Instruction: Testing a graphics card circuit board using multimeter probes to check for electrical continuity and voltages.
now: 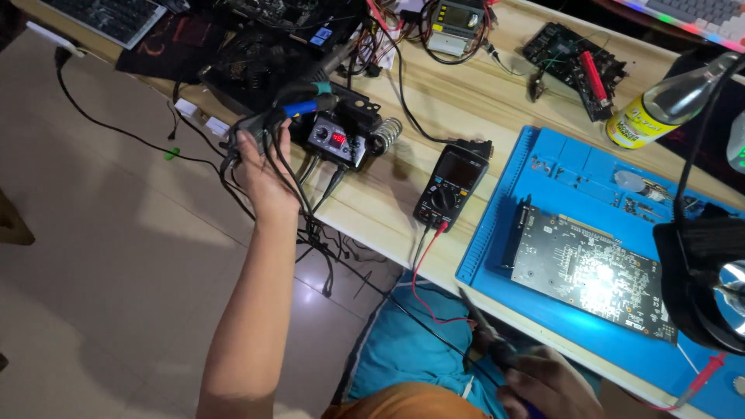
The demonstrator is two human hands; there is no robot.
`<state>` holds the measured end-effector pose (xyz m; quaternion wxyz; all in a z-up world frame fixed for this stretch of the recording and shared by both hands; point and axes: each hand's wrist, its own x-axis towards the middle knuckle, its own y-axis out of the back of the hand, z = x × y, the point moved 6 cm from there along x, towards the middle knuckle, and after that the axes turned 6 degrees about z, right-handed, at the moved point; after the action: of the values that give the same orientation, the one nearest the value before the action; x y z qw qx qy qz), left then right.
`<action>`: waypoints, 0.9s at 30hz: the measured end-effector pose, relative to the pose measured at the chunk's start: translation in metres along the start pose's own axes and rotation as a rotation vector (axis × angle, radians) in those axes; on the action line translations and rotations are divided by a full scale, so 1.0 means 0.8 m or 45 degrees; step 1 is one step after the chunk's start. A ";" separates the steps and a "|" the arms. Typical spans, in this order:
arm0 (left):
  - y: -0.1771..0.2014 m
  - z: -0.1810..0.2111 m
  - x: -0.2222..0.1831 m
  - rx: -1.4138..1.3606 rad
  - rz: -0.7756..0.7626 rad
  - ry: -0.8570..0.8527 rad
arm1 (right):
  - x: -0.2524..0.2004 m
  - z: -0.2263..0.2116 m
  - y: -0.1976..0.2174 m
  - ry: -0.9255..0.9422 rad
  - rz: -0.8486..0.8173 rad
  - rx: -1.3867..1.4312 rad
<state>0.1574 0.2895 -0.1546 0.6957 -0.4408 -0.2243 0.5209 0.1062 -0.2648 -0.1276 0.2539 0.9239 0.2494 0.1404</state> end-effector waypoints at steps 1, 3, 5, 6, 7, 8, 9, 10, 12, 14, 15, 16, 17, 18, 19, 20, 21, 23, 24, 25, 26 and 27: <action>0.006 -0.004 0.004 0.061 0.093 -0.025 | 0.022 -0.049 0.001 0.327 0.145 -0.069; 0.007 -0.005 0.005 0.120 0.189 -0.052 | 0.044 -0.112 -0.008 0.656 0.288 -0.137; -0.001 -0.006 -0.002 0.033 0.215 0.069 | 0.056 -0.138 -0.015 0.544 0.400 -0.028; 0.001 -0.009 0.004 0.030 0.216 0.070 | 0.057 -0.133 -0.016 0.545 0.399 -0.030; 0.005 -0.016 0.009 0.004 0.235 0.147 | 0.057 -0.128 -0.019 0.555 0.381 -0.028; 0.009 -0.024 0.013 -0.022 0.254 0.224 | 0.057 -0.123 -0.022 0.564 0.363 -0.025; 0.044 -0.041 0.039 -0.021 0.255 0.225 | 0.058 -0.125 -0.025 0.563 0.363 -0.025; 0.062 -0.062 0.064 -0.215 -0.023 0.323 | 0.060 -0.124 -0.027 0.528 0.355 -0.007; 0.053 -0.070 0.065 -0.406 -0.297 0.418 | 0.062 -0.129 -0.028 0.488 0.343 0.012; 0.030 -0.054 0.033 0.038 0.311 0.362 | 0.067 -0.138 -0.028 0.482 0.336 -0.012; 0.024 -0.048 0.030 0.038 0.309 0.363 | 0.068 -0.141 -0.030 0.482 0.338 -0.012; 0.022 -0.045 0.026 -0.052 0.365 0.405 | 0.069 -0.143 -0.029 0.469 0.373 0.017; 0.018 -0.042 0.021 -0.145 0.420 0.448 | 0.070 -0.144 -0.029 0.456 0.408 0.045; 0.012 -0.030 0.010 -0.145 0.418 0.450 | 0.072 -0.149 -0.028 0.457 0.411 0.044; 0.006 -0.020 -0.003 -0.050 0.400 0.509 | 0.075 -0.153 -0.026 0.431 0.424 0.057; 0.000 -0.011 -0.015 0.046 0.381 0.567 | 0.077 -0.156 -0.024 0.405 0.438 0.070; -0.007 0.002 -0.028 0.048 0.377 0.568 | 0.074 -0.148 -0.023 0.405 0.442 0.071; -0.013 0.020 -0.061 0.124 0.478 0.736 | 0.067 -0.123 -0.021 0.293 0.499 -0.053; -0.028 0.036 -0.080 0.129 0.477 0.737 | 0.066 -0.113 -0.018 0.289 0.502 -0.051; -0.045 0.050 -0.101 0.304 0.409 0.778 | 0.065 -0.105 -0.017 0.316 0.481 -0.054; -0.060 0.065 -0.121 0.478 0.338 0.817 | 0.064 -0.097 -0.016 0.343 0.460 -0.057; -0.033 0.064 -0.107 0.480 0.336 0.818 | 0.067 -0.104 -0.014 0.343 0.464 -0.058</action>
<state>0.1010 0.2279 -0.0931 0.7264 -0.4710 0.1628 0.4733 0.1149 -0.1948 -0.0573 0.2095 0.9207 0.1069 0.3115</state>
